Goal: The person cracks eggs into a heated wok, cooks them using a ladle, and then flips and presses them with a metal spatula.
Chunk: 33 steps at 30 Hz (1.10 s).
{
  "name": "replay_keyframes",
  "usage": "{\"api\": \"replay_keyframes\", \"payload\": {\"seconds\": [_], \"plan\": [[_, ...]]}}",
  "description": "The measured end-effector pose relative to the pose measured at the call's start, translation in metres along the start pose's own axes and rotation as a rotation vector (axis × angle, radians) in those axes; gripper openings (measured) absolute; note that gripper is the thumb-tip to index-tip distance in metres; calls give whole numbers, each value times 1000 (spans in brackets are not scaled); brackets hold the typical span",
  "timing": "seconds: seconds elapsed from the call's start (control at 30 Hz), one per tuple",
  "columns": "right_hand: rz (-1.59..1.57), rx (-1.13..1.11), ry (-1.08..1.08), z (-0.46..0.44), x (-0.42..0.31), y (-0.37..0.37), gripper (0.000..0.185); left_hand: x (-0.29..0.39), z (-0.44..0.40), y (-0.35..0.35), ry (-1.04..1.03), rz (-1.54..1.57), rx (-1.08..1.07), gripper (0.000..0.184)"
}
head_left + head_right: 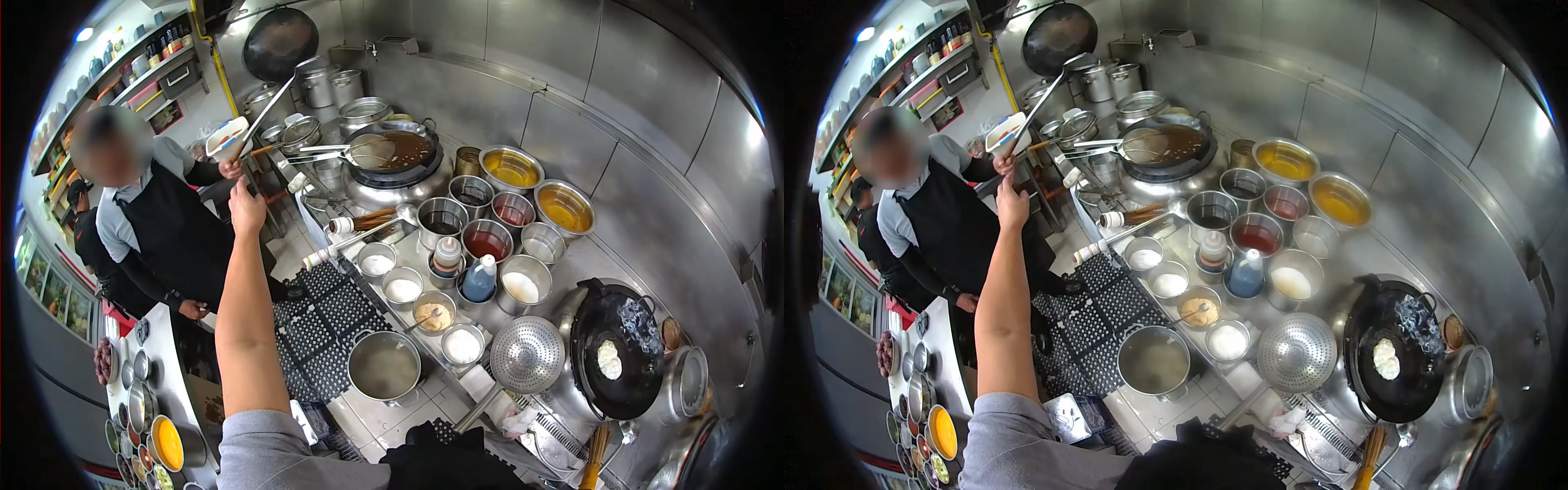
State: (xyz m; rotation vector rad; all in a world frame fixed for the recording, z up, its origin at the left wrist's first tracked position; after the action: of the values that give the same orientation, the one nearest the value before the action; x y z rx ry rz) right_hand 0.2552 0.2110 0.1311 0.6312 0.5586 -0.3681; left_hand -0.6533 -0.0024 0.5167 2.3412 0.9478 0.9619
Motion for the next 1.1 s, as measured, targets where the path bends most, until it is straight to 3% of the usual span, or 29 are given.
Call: {"api": "replay_keyframes", "payload": {"seconds": [0.17,0.2,0.23,0.27,0.33,0.37,0.4,0.43,0.47,0.5,0.53,0.57,0.6,0.63,0.67,0.7,0.77,0.8,0.83,0.87,0.9,0.97,1.0,1.03,1.07,1.1], "plan": [[132,-159,-2,43,114,-26,73,10,-4,31,-82,-117,204,77],[165,-217,27,60,145,-36,74,21,0,44,-30,-152,165,77],[178,-242,45,71,175,-45,74,31,2,58,46,-158,89,71],[178,-251,62,83,201,-55,74,31,6,68,-88,-181,219,59],[-9,-78,-100,79,210,-55,43,-50,-24,39,78,-302,227,51],[276,-129,37,66,236,-66,36,-58,-14,54,96,-219,195,46],[133,-45,-272,102,176,-43,37,-60,-11,67,94,-126,151,45],[105,-52,-183,80,231,-64,43,-67,-13,71,69,-42,93,48],[208,-63,-226,69,263,-75,38,-97,-30,47,-6,15,17,53],[455,-157,40,53,261,-89,39,-122,-43,25,-77,76,-63,57],[399,-113,-106,70,232,-71,37,-100,-52,22,-193,83,-94,52],[394,-83,-87,87,176,-47,38,-92,-53,23,-296,79,-111,49],[499,-274,30,87,144,-46,39,-74,-49,17,-386,62,-113,46],[534,-222,288,77,110,-42,39,-44,-42,0,-455,90,-164,46],[407,-200,235,80,106,-33,39,-19,-31,-11,-515,114,-212,46],[285,-182,186,89,41,-4,38,0,-18,-18,-571,133,-257,46],[298,-179,413,80,-20,6,40,69,33,0,-676,161,-337,47],[264,-141,525,81,-53,15,43,135,99,22,-715,151,-312,43],[223,-102,640,91,-92,20,47,187,161,16,-317,541,-692,43],[173,-65,670,95,-119,23,50,267,235,48,-597,336,-719,40],[126,-27,699,100,-142,28,56,299,305,39,-420,645,-899,39],[-301,125,881,122,-179,40,73,387,451,50,-406,758,-1263,34],[-353,206,924,127,-173,52,78,428,525,58,-377,789,-1446,32],[-408,289,964,132,-166,65,84,471,588,69,-567,981,-1499,32],[-443,367,886,135,-142,87,85,508,639,84,-425,1054,-1642,32],[-482,440,807,139,-117,109,87,559,655,119,-739,1077,-1454,33]]}}
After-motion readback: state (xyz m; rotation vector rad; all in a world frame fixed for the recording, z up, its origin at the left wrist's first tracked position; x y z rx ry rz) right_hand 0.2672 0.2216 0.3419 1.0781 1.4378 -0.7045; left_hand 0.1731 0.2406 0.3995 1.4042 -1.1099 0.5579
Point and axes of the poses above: each hand's wrist, its own z-axis away from the middle knuckle, its own y-axis out of the back of the hand, x = y × z, the point moved 9 cm from there along -z, towards the middle knuckle, and after that the axes turned 2 degrees about y, right-handed, at the moved point
